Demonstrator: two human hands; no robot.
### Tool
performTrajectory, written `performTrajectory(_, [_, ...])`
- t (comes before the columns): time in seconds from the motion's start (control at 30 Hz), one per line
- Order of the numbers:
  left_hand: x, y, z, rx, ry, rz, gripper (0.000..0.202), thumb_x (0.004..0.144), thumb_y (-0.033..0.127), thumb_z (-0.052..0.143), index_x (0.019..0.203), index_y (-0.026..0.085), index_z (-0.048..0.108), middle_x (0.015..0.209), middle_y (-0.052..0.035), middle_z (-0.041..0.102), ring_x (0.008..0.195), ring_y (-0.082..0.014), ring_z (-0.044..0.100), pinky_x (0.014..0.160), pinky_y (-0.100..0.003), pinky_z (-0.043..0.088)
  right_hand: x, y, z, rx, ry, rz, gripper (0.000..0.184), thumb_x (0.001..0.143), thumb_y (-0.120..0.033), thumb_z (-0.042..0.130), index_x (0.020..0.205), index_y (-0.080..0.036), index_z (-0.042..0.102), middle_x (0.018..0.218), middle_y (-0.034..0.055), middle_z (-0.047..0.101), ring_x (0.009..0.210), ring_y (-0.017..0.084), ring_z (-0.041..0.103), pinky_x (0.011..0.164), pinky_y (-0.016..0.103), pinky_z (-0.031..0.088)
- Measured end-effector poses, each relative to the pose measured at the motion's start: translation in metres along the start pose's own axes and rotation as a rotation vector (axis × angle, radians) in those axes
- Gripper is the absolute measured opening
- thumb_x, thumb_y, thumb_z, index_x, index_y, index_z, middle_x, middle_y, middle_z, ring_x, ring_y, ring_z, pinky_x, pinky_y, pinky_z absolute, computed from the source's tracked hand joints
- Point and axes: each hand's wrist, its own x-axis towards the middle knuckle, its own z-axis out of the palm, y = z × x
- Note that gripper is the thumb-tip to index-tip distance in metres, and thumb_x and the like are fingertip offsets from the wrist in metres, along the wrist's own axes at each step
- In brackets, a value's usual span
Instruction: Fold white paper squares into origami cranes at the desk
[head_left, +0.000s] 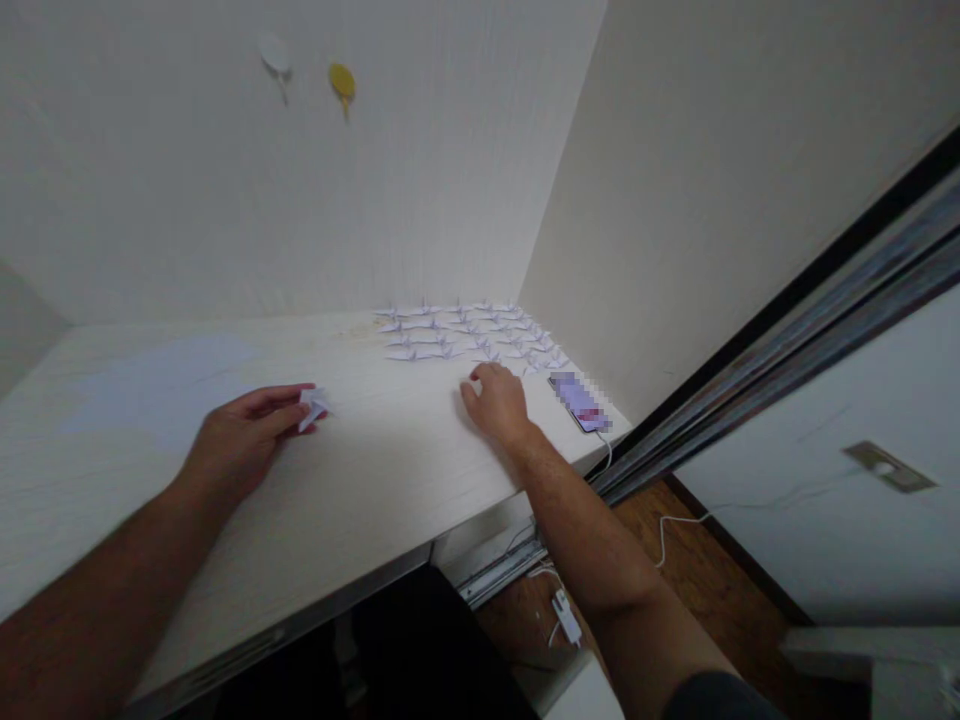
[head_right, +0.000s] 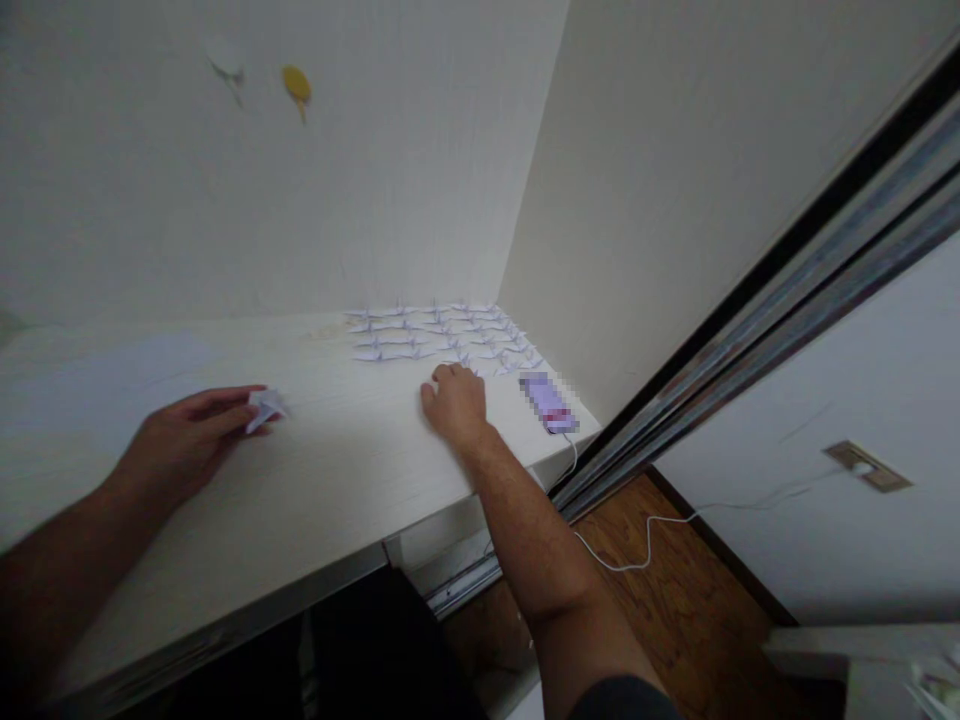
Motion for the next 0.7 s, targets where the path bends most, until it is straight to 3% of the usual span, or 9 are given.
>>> performTrajectory(0.1, [0.003,-0.003,0.000,-0.147,-0.033,-0.035,0.043,0.061,0.021,0.078,0.102,0.014,0.069,0.087,-0.0041,0.072,0.072,-0.0136,0.066,0.071,-0.024,0.054,-0.007,0.037,-0.010,-0.061,0.047,0.091,0.024,0.087,-0.037,0.052,0.096,-0.017,0.063,0.100,0.0106,0.064,0.097,0.024,0.055,0.089,0.038,0.038])
performTrajectory(0.23, [0.003,-0.002,0.001,-0.201,-0.011,-0.050,0.038,0.060,0.019,0.079,0.097,0.015,0.070,0.085,-0.0025,0.071,0.075,-0.0138,0.066,0.070,-0.023,0.054,-0.007,0.064,-0.016,-0.064,0.118,0.175,0.032,0.086,-0.044,0.052,0.100,-0.016,0.063,0.106,0.0123,0.062,0.103,0.027,0.053,0.090,0.041,0.037])
performTrajectory(0.47, [0.003,-0.001,0.001,-0.212,-0.005,-0.039,0.030,0.062,0.016,0.078,0.091,0.017,0.071,0.086,-0.0029,0.072,0.077,-0.0153,0.066,0.068,-0.024,0.056,-0.004,0.078,-0.016,-0.028,0.110,0.244,0.044,0.084,-0.054,0.052,0.102,-0.015,0.062,0.110,0.0145,0.061,0.107,0.029,0.052,0.092,0.044,0.038])
performTrajectory(0.7, [0.003,-0.003,0.003,-0.238,0.001,-0.028,0.028,0.061,0.012,0.076,0.088,0.016,0.072,0.084,-0.0032,0.072,0.076,-0.0161,0.066,0.064,-0.024,0.058,-0.007,0.085,-0.015,0.066,0.142,0.270,0.045,0.082,-0.053,0.055,0.102,-0.014,0.063,0.104,0.0147,0.062,0.103,0.027,0.055,0.090,0.040,0.042])
